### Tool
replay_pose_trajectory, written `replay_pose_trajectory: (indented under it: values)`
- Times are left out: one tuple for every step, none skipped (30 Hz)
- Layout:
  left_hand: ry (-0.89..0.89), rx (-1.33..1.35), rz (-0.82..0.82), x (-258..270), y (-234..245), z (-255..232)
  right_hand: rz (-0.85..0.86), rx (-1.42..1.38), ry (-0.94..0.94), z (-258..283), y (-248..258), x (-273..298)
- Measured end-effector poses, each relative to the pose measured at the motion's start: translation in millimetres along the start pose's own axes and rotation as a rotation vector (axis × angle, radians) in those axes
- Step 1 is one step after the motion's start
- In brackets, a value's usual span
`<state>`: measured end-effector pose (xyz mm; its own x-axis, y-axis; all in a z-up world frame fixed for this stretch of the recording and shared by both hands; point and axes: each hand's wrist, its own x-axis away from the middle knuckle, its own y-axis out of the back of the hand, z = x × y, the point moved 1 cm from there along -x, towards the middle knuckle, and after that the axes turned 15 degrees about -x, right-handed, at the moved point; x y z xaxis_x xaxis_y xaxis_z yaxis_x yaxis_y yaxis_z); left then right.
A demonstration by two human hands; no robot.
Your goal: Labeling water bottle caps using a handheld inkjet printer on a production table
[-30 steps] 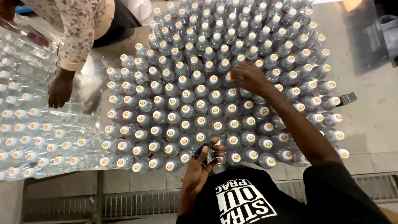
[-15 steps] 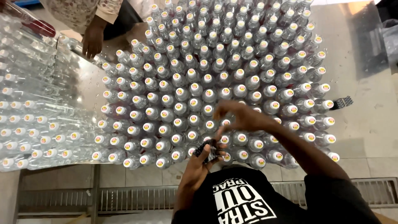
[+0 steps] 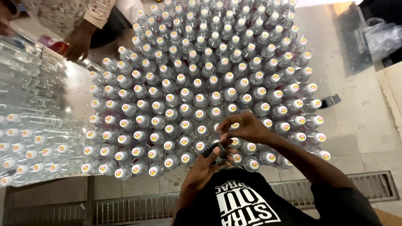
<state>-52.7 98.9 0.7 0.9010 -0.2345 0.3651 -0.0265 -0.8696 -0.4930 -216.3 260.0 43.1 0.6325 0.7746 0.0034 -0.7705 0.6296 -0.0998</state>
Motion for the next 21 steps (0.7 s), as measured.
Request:
replay_pose_trajectory:
  values:
    - [0.027,0.000,-0.025,1.2,-0.3,-1.5,-0.067,-0.113,-0.074,2.8,0.6,-2.5]
    - [0.019,-0.002,-0.029,-0.5,1.5,-1.3,-0.060,-0.110,-0.069,0.2,10.7,-11.1]
    - [0.012,0.024,-0.063,-0.4,3.1,0.5,-0.100,-0.086,-0.056,-3.2,20.1,-18.3]
    - [0.004,0.050,-0.097,-0.6,5.3,2.7,-0.140,-0.062,-0.042,-7.3,29.4,-25.9]
    - [0.005,0.055,-0.106,1.3,6.6,2.6,-0.132,-0.065,-0.048,-10.4,40.9,-39.0]
    - [-0.004,0.060,-0.119,3.2,8.1,2.8,-0.199,0.076,0.002,-13.4,53.1,-52.0]
    - [-0.009,0.068,-0.131,6.0,7.9,4.3,-0.265,0.219,0.048,-16.7,64.8,-62.6]
    - [-0.005,0.077,-0.139,9.8,5.7,3.4,-0.258,0.216,0.038,-26.7,76.2,-74.2]
    - [-0.009,0.070,-0.150,11.5,5.2,0.2,-0.311,0.299,0.157,-34.2,88.7,-87.6]
    - [-0.013,0.063,-0.160,13.6,4.2,-3.7,-0.364,0.382,0.276,-40.8,100.9,-100.9]
    - [-0.024,0.062,-0.162,14.5,2.7,-7.5,-0.357,0.385,0.285,-55.4,114.6,-111.4]
    - [-0.008,0.047,-0.193,15.7,1.3,-11.4,-0.312,0.614,0.407,-68.2,127.1,-122.1]
    - [0.013,0.032,-0.227,19.4,0.4,-14.2,-0.263,0.839,0.523,-83.5,137.0,-131.3]
    - [0.007,0.031,-0.231,19.7,3.0,-12.9,-0.259,0.838,0.529,-89.8,141.3,-133.8]
    - [-0.003,0.057,-0.228,20.3,5.0,-10.7,-0.223,0.902,0.487,-97.4,145.4,-134.8]
    - [-0.012,0.083,-0.225,20.6,7.3,-8.3,-0.187,0.965,0.445,-105.5,149.7,-136.1]
    - [-0.013,0.087,-0.229,21.0,10.6,-4.6,-0.181,0.964,0.445,-104.8,151.2,-131.2]
    - [-0.023,0.085,-0.229,21.2,14.0,-0.7,-0.173,0.978,0.416,-104.7,152.9,-126.5]
    - [-0.031,0.084,-0.230,22.0,17.0,4.1,-0.163,0.992,0.386,-105.6,154.3,-120.7]
    - [-0.030,0.089,-0.235,21.5,18.6,2.5,-0.156,0.990,0.384,-107.7,161.0,-122.0]
    - [-0.028,0.078,-0.233,23.2,18.4,2.5,-0.160,1.031,0.406,-111.1,166.5,-118.8]
